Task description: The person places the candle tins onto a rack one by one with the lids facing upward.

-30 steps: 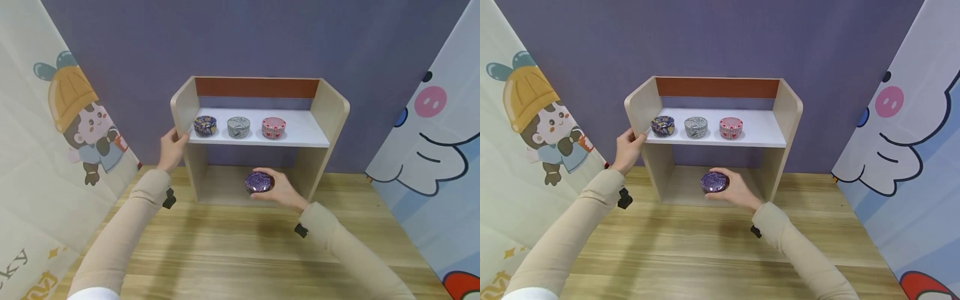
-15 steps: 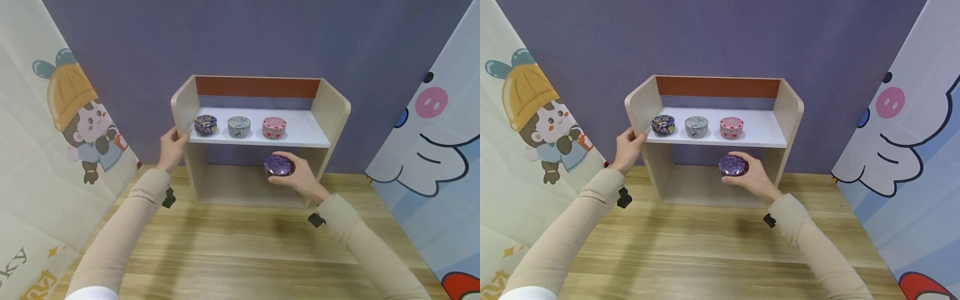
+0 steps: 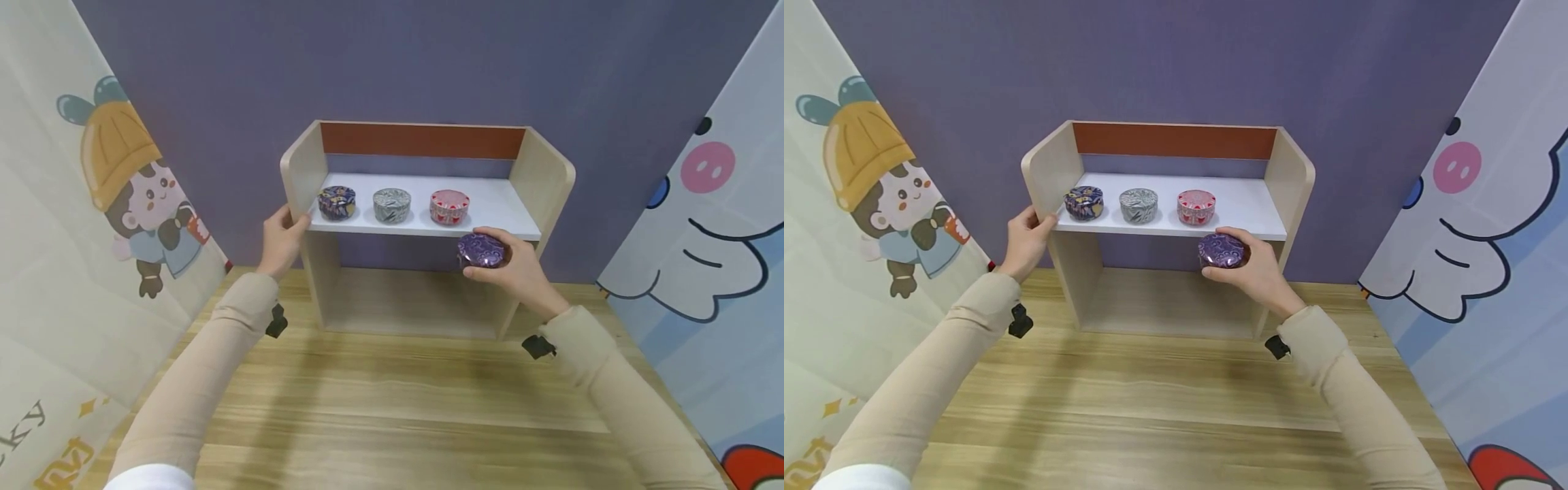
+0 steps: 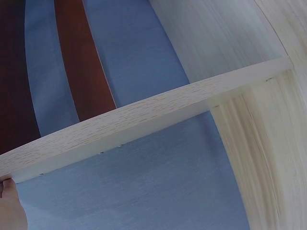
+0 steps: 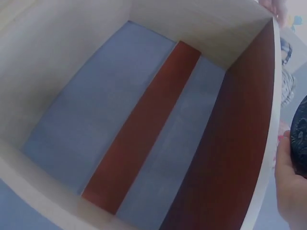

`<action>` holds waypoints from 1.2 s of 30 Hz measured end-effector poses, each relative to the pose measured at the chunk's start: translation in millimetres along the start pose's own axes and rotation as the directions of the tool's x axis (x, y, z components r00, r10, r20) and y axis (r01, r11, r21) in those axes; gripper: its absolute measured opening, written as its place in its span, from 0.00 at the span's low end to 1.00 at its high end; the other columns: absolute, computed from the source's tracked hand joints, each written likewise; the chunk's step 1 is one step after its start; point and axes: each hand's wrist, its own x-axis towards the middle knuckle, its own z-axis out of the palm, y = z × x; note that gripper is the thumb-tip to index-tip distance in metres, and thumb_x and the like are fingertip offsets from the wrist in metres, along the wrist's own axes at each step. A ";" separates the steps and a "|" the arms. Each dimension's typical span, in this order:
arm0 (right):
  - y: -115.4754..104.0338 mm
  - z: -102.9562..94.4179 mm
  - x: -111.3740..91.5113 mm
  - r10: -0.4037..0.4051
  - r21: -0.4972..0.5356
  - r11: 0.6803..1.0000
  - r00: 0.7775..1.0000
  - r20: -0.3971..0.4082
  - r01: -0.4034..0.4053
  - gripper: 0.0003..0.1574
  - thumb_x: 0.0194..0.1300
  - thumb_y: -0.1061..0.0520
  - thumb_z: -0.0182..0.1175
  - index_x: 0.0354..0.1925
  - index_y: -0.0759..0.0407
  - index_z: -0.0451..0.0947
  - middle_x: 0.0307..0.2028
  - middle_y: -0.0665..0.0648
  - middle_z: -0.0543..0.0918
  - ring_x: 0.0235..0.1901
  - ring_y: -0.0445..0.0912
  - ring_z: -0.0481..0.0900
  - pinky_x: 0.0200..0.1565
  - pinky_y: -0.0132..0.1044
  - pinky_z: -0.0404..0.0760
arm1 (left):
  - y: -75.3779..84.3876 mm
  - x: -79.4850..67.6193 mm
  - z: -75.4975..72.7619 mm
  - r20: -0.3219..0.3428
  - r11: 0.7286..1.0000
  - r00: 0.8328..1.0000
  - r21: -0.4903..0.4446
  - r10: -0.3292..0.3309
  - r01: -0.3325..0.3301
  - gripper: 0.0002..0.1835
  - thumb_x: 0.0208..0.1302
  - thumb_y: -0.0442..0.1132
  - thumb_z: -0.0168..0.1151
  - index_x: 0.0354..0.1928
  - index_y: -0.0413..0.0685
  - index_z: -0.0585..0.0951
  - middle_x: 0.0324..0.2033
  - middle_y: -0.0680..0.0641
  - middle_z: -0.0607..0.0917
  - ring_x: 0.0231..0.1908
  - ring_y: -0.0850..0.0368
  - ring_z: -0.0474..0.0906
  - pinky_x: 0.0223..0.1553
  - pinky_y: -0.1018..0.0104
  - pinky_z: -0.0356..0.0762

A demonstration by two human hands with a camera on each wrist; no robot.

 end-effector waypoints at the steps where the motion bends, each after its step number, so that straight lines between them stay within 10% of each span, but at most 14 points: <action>1: -0.5 -2.1 -0.3 0.000 -0.013 1.000 1.000 -0.004 0.000 0.45 0.46 0.53 0.71 0.62 0.52 0.66 0.59 0.59 0.70 0.54 0.51 0.70 0.52 0.36 0.74 | -0.2 -0.1 0.0 0.002 1.000 1.000 0.000 0.000 0.000 0.26 0.63 0.38 0.53 0.63 0.45 0.66 0.58 0.39 0.73 0.55 0.50 0.72 0.58 0.60 0.71; 17: -18.7 -29.7 11.5 0.080 0.032 0.997 0.989 -0.125 -0.077 0.43 0.48 0.54 0.70 0.62 0.48 0.66 0.59 0.57 0.69 0.49 0.39 0.69 0.43 0.20 0.71 | -1.8 1.2 -0.7 0.004 1.000 1.000 -0.001 -0.004 0.004 0.25 0.63 0.39 0.53 0.63 0.45 0.67 0.58 0.39 0.74 0.54 0.50 0.73 0.57 0.60 0.72; 36: -15.8 -37.7 36.9 0.108 0.044 0.994 0.962 -0.251 -0.100 0.44 0.49 0.50 0.70 0.63 0.47 0.65 0.63 0.58 0.66 0.58 0.48 0.64 0.61 0.44 0.64 | -3.4 1.2 -0.1 0.015 1.000 1.000 -0.008 -0.018 0.018 0.26 0.64 0.40 0.52 0.64 0.45 0.65 0.59 0.40 0.73 0.56 0.50 0.72 0.58 0.61 0.71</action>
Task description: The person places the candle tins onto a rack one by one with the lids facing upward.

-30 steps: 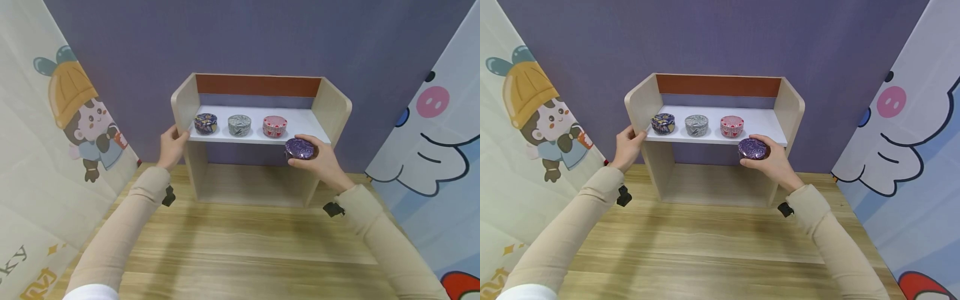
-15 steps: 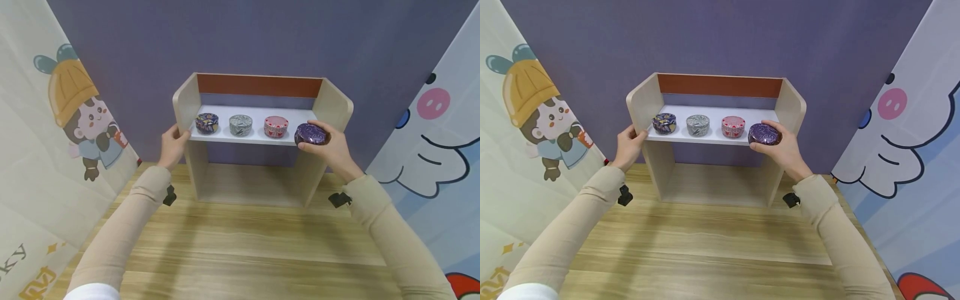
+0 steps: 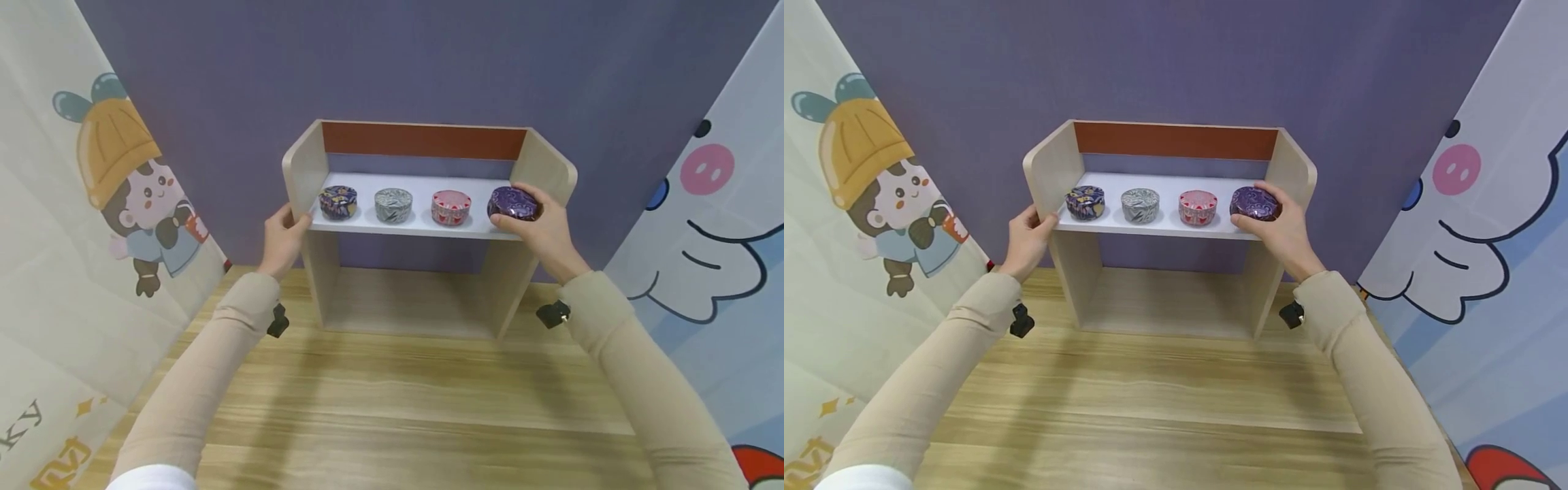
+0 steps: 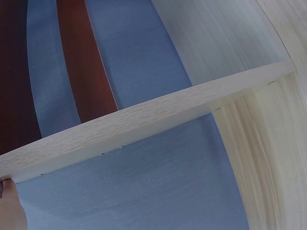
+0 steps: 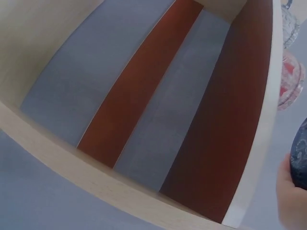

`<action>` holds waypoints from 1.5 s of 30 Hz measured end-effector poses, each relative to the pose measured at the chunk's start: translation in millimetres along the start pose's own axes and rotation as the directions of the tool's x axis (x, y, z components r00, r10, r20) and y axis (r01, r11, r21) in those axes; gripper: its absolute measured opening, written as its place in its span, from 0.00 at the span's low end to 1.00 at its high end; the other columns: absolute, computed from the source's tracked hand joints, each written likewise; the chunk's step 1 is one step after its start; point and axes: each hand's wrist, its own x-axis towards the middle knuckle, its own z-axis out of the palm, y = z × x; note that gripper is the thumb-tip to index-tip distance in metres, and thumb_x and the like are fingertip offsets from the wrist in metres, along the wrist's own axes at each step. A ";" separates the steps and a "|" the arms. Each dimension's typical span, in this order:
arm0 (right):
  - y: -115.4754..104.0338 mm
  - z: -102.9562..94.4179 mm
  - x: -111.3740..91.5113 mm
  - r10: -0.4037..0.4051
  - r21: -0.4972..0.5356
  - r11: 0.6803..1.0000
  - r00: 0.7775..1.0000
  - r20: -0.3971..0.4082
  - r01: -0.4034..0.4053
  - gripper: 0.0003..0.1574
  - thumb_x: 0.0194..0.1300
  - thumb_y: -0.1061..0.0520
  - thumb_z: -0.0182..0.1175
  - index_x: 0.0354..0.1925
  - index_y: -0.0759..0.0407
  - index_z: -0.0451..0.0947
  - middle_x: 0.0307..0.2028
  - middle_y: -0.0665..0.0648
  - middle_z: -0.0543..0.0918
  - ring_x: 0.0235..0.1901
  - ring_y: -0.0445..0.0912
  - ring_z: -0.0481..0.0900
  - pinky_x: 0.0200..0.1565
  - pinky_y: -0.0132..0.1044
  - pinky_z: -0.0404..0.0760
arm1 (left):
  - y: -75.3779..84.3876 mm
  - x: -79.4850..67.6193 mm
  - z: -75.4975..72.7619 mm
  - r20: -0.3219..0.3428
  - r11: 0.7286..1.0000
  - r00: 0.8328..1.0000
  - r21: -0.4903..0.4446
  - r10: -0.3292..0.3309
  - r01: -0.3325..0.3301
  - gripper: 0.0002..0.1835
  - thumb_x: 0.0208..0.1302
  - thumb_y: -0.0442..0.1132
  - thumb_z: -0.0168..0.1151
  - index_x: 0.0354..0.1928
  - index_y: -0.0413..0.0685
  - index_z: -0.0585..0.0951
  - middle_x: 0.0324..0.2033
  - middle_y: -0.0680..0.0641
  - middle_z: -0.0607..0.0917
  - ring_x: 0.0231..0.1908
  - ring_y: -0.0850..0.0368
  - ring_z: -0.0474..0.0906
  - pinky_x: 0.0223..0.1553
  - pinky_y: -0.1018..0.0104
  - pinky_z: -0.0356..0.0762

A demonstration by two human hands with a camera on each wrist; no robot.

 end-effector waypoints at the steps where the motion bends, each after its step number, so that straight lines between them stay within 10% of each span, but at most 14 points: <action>1: 0.5 0.1 1.2 -0.002 0.000 1.000 1.000 -0.006 0.002 0.44 0.49 0.51 0.70 0.63 0.48 0.65 0.63 0.58 0.66 0.58 0.48 0.64 0.62 0.44 0.64 | -0.2 -0.3 -0.1 -0.001 1.000 1.000 -0.001 0.000 0.000 0.26 0.64 0.40 0.52 0.64 0.45 0.65 0.59 0.40 0.73 0.55 0.50 0.72 0.58 0.60 0.71; 45: 6.6 14.8 26.2 0.110 -0.242 0.964 0.994 -0.029 -0.113 0.53 0.49 0.46 0.68 0.67 0.60 0.55 0.63 0.67 0.64 0.61 0.58 0.62 0.64 0.50 0.61 | -0.3 0.9 0.5 -0.009 1.000 1.000 -0.030 -0.007 0.007 0.25 0.64 0.39 0.52 0.64 0.46 0.65 0.59 0.39 0.73 0.55 0.49 0.72 0.59 0.60 0.70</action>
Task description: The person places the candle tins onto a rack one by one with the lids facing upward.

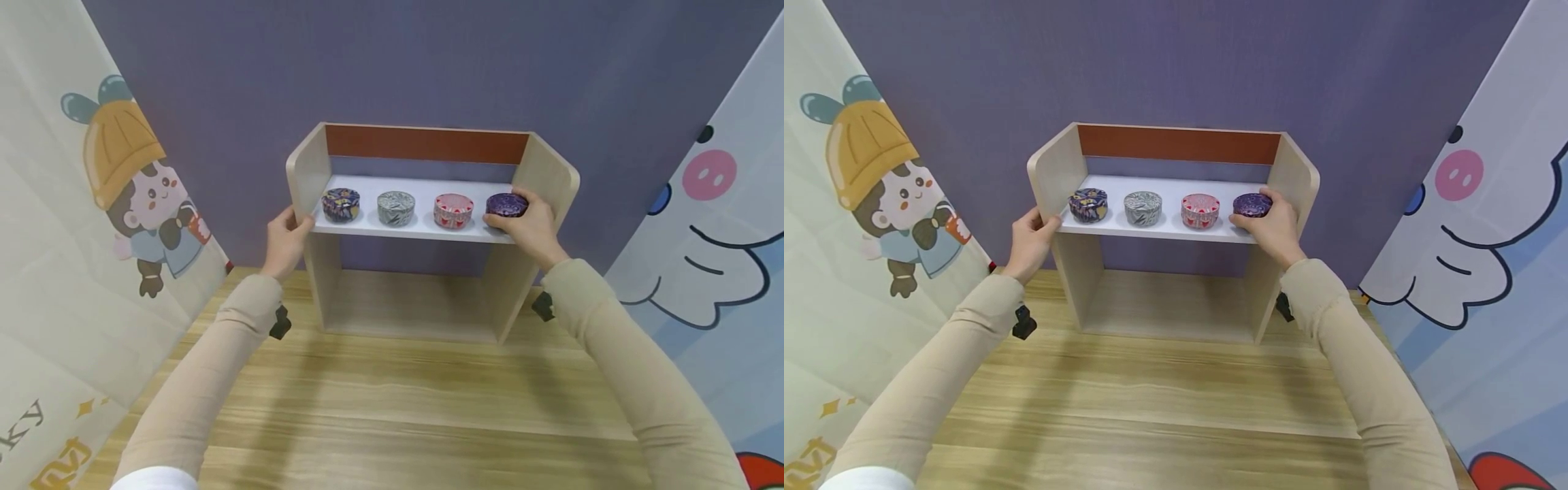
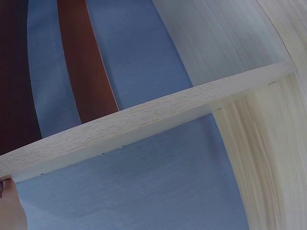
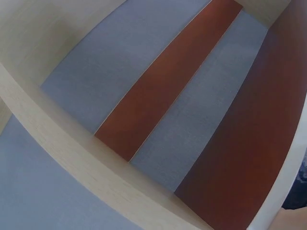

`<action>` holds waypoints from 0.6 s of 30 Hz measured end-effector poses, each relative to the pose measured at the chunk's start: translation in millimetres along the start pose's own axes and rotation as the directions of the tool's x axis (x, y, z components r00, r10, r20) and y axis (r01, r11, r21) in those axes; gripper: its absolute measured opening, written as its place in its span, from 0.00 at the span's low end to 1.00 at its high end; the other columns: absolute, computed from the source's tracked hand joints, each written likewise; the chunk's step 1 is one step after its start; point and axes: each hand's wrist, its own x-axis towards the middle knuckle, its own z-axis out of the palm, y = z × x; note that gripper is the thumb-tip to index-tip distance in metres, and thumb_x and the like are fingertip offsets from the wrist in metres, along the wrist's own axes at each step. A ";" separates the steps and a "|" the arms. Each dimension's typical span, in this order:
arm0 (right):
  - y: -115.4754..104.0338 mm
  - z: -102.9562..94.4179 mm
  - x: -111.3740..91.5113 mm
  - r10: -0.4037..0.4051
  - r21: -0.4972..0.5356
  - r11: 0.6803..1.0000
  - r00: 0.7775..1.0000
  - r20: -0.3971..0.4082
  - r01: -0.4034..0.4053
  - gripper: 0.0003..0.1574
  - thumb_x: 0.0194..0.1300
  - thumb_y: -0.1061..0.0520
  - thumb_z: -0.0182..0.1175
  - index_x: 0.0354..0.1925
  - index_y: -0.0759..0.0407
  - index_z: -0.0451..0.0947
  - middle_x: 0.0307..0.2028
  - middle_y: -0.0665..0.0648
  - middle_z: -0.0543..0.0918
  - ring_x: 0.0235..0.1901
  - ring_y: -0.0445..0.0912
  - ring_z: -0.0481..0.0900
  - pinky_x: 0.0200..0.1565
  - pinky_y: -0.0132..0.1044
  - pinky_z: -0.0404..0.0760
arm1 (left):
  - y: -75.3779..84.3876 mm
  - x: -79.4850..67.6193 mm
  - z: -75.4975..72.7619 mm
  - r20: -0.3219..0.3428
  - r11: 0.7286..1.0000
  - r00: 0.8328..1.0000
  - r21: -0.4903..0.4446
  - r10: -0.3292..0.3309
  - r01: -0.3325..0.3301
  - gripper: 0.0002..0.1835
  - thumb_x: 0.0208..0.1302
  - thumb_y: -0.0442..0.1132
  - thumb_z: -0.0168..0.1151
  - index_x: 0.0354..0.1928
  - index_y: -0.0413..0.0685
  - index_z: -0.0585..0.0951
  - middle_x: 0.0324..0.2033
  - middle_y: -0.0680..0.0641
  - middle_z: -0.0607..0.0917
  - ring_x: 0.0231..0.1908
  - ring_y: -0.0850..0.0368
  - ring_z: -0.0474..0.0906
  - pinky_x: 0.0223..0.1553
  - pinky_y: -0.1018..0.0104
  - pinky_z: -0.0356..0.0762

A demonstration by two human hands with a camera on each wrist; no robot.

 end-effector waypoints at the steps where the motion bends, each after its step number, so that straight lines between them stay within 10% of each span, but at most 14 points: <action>1: -0.1 0.0 -0.1 0.002 -0.004 1.000 1.000 0.005 -0.002 0.54 0.49 0.47 0.68 0.67 0.60 0.55 0.63 0.67 0.64 0.61 0.58 0.62 0.64 0.50 0.61 | -0.1 -0.2 -0.1 0.000 1.000 1.000 0.001 -0.002 0.002 0.25 0.64 0.39 0.52 0.64 0.46 0.65 0.59 0.39 0.73 0.55 0.49 0.72 0.59 0.60 0.70; 18: -3.1 -3.5 -1.7 0.016 -0.084 0.996 0.999 0.049 -0.012 0.56 0.52 0.42 0.65 0.68 0.65 0.51 0.63 0.70 0.63 0.60 0.60 0.62 0.64 0.51 0.61 | 1.8 -1.9 -0.6 0.002 1.000 1.000 0.013 0.003 -0.003 0.25 0.64 0.39 0.52 0.64 0.46 0.66 0.59 0.39 0.73 0.55 0.49 0.72 0.59 0.59 0.71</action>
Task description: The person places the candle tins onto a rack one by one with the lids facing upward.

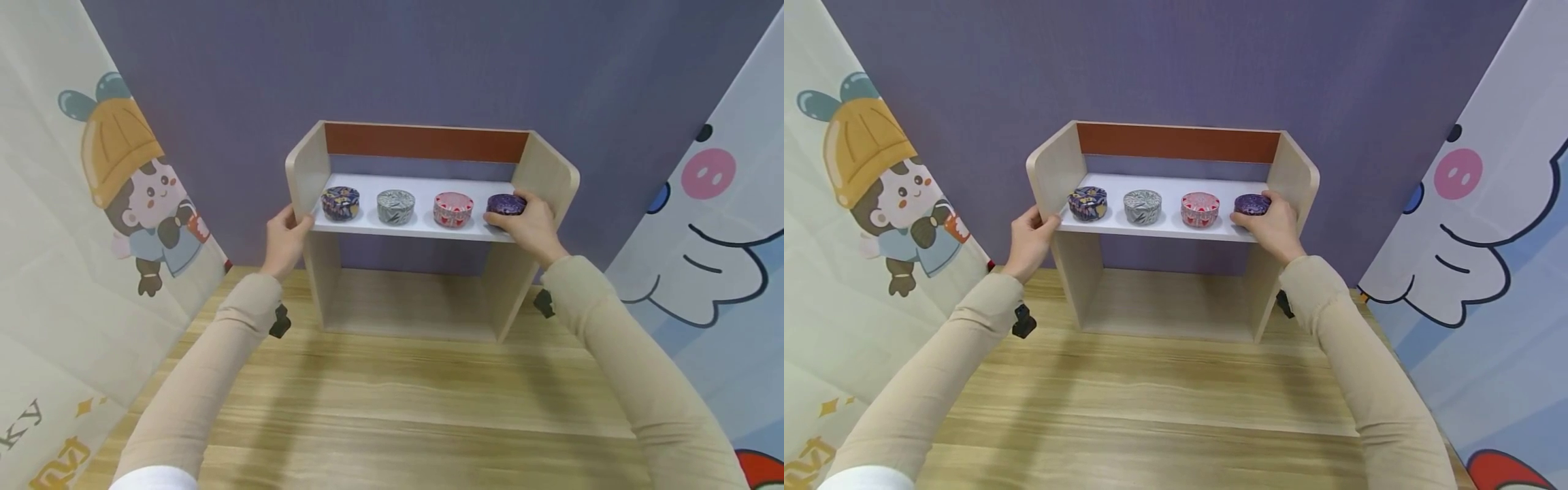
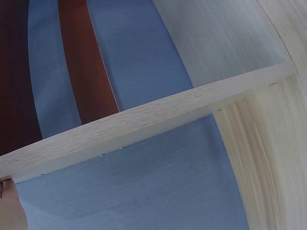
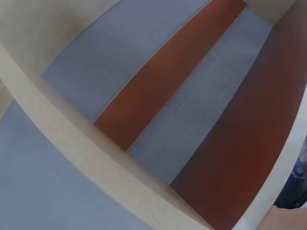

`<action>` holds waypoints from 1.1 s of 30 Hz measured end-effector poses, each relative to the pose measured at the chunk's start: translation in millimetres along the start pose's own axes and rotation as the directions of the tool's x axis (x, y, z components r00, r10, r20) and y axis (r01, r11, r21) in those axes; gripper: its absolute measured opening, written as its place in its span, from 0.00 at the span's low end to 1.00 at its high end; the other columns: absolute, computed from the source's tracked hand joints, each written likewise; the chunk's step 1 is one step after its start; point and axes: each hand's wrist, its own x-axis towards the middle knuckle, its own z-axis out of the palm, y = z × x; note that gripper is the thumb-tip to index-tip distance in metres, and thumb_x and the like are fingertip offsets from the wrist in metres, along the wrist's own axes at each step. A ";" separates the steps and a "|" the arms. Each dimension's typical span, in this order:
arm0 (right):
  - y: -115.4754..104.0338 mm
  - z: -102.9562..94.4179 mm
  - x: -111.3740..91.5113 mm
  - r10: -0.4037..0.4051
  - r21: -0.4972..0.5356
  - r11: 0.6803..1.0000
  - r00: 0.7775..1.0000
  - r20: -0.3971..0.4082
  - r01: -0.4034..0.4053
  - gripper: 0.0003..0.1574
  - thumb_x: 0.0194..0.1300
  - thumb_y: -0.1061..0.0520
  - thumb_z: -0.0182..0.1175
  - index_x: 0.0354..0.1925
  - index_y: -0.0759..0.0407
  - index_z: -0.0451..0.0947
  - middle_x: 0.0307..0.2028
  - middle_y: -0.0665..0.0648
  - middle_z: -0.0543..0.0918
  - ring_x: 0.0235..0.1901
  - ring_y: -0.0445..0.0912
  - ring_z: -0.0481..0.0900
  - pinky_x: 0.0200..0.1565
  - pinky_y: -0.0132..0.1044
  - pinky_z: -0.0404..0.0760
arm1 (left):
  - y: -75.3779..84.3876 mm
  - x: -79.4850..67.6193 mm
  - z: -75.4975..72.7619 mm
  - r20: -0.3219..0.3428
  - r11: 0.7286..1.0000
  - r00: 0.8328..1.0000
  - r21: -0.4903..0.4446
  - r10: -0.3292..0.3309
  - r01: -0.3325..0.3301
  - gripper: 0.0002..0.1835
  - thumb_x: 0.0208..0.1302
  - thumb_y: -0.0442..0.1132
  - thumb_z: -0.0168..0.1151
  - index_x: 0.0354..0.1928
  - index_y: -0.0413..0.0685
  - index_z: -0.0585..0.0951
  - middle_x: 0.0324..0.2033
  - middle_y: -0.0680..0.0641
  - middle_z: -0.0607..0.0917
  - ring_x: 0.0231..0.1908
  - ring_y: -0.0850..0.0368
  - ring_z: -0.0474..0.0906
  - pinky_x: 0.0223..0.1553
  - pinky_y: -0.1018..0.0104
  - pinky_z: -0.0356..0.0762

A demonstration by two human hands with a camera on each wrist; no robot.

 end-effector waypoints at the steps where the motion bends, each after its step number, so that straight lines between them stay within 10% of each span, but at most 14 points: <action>1: -0.3 -0.5 -0.5 -0.001 -0.009 1.000 1.000 0.001 0.001 0.56 0.52 0.42 0.64 0.68 0.66 0.51 0.63 0.71 0.63 0.60 0.60 0.63 0.64 0.51 0.61 | 0.5 -0.1 0.0 0.000 1.000 1.000 -0.002 0.001 -0.001 0.25 0.64 0.39 0.52 0.64 0.46 0.66 0.59 0.39 0.73 0.55 0.49 0.72 0.59 0.59 0.71; 33: -3.5 -3.2 -2.6 0.031 -0.063 0.998 0.999 0.030 -0.029 0.57 0.53 0.43 0.63 0.68 0.68 0.47 0.63 0.73 0.61 0.61 0.62 0.61 0.64 0.53 0.60 | 2.6 -1.9 0.2 -0.006 1.000 1.000 0.005 0.002 -0.002 0.25 0.64 0.40 0.52 0.63 0.45 0.66 0.58 0.39 0.73 0.55 0.49 0.72 0.59 0.60 0.70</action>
